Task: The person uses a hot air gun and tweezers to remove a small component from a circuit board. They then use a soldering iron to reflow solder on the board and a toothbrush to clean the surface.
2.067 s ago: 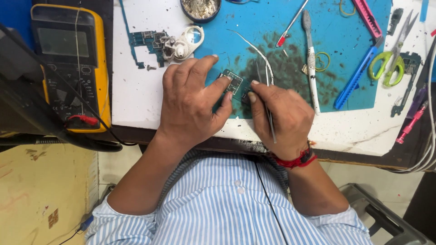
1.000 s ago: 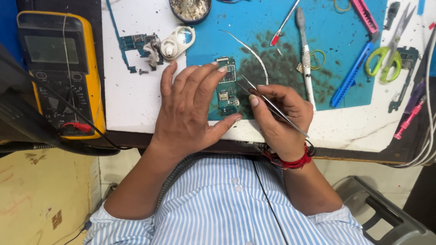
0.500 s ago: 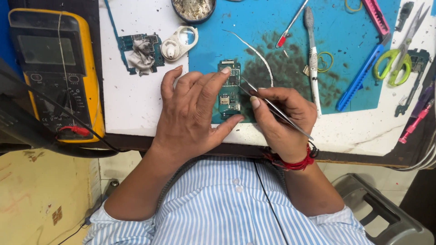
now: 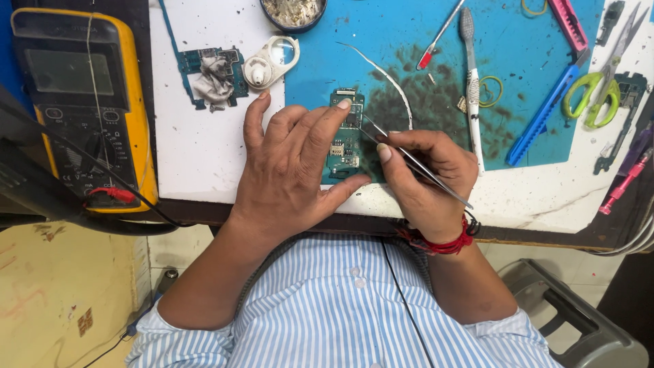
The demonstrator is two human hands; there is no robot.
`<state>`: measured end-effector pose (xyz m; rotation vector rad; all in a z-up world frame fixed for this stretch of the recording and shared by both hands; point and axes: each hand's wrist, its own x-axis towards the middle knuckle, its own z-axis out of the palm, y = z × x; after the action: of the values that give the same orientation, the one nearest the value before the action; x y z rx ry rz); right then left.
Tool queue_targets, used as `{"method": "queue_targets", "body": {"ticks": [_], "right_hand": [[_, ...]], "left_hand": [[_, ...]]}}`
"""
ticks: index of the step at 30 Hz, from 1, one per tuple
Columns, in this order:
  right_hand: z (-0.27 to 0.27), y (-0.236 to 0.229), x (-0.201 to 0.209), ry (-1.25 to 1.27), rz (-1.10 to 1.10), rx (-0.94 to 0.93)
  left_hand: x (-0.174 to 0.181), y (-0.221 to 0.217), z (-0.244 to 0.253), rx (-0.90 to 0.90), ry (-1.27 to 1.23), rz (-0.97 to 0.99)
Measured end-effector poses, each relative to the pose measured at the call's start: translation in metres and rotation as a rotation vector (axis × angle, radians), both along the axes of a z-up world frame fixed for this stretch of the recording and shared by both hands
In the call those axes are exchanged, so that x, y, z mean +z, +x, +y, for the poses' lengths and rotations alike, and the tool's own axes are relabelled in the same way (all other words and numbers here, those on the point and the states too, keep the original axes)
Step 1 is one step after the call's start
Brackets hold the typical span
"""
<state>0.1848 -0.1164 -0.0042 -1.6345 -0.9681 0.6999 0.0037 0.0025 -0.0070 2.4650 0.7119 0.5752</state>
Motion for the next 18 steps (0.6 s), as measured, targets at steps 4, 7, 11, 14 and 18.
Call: {"method": "queue_targets", "body": {"ticks": [4, 7, 11, 14, 18], "right_hand": [[0.0002, 0.0002, 0.0005, 0.02, -0.036, 0.026], [0.0006, -0.0006, 0.0, -0.004, 0.042, -0.025], [0.0001, 0.0012, 0.0002, 0.015, -0.022, 0.022], [0.0003, 0.0014, 0.0, 0.011, -0.014, 0.011], [0.0004, 0.0014, -0.0003, 0.013, -0.047, 0.018]], "left_hand": [[-0.0017, 0.0005, -0.0003, 0.0, 0.006, 0.003], [-0.0023, -0.0001, -0.0002, -0.001, 0.009, 0.006], [-0.0023, -0.0001, -0.0006, 0.001, 0.008, 0.009], [-0.0026, 0.0004, -0.0005, 0.0, 0.007, 0.002], [-0.0024, 0.0004, -0.0005, 0.001, 0.008, 0.015]]}}
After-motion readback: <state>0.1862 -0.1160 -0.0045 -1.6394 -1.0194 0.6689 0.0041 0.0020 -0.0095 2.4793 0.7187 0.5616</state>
